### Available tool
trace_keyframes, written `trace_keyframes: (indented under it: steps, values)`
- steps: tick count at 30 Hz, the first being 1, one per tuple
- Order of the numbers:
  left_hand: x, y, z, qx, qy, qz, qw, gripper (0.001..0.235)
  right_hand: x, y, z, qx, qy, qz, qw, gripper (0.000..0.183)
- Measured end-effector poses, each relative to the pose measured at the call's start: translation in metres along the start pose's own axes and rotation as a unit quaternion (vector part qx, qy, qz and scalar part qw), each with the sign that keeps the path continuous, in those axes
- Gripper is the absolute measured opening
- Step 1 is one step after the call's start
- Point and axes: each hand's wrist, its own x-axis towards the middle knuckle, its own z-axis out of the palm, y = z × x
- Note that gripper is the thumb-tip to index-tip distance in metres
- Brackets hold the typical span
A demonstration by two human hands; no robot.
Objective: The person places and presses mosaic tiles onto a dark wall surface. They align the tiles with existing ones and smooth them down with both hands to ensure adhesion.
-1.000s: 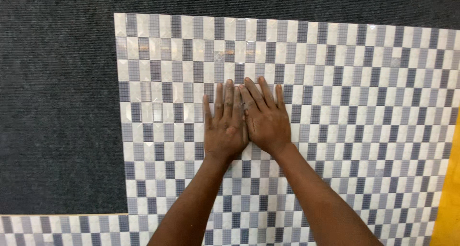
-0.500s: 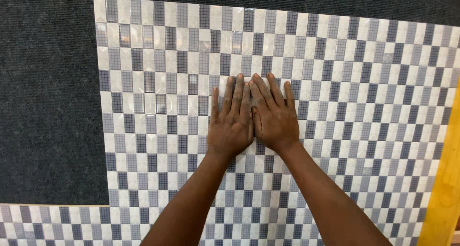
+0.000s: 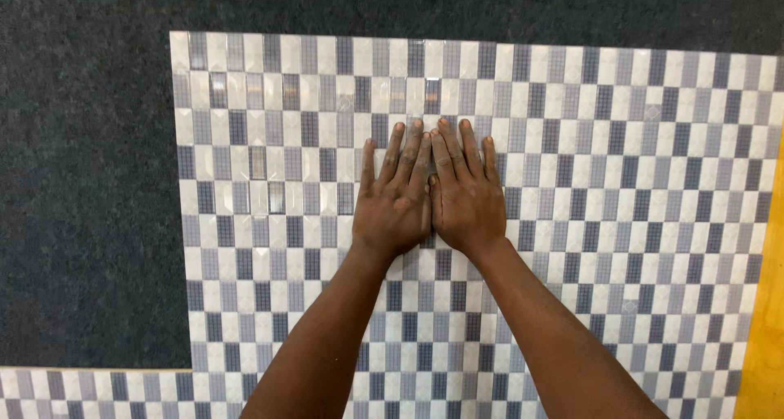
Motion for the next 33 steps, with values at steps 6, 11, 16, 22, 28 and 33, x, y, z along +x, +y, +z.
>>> trace_keyframes:
  steps: [6, 11, 16, 22, 28, 33]
  values:
    - [0.027, -0.012, 0.005, 0.013, -0.015, -0.009, 1.000, 0.060, 0.031, 0.012, 0.000, -0.002, -0.013, 0.018, 1.000, 0.057]
    - [0.047, -0.021, 0.014, 0.000, 0.004, -0.015, 1.000, 0.061, 0.052, 0.021, 0.005, -0.002, 0.001, 0.022, 1.000, 0.057]
    - [0.066, -0.027, 0.023, 0.032, 0.019, -0.012, 0.999, 0.061, 0.070, 0.031, 0.009, 0.001, -0.006, 0.025, 1.000, 0.056]
    - [0.061, -0.025, 0.020, 0.007, 0.012, -0.018, 1.000, 0.063, 0.065, 0.023, 0.005, 0.010, 0.003, 0.035, 0.999, 0.056]
    - [0.046, -0.030, 0.013, 0.004, 0.000, -0.039, 0.999, 0.057, 0.055, 0.005, 0.013, -0.013, 0.029, 0.054, 0.998, 0.055]
    - [0.024, -0.047, -0.011, 0.023, -0.030, -0.035, 0.999, 0.057, 0.046, -0.027, 0.018, -0.006, 0.040, 0.064, 0.997, 0.056]
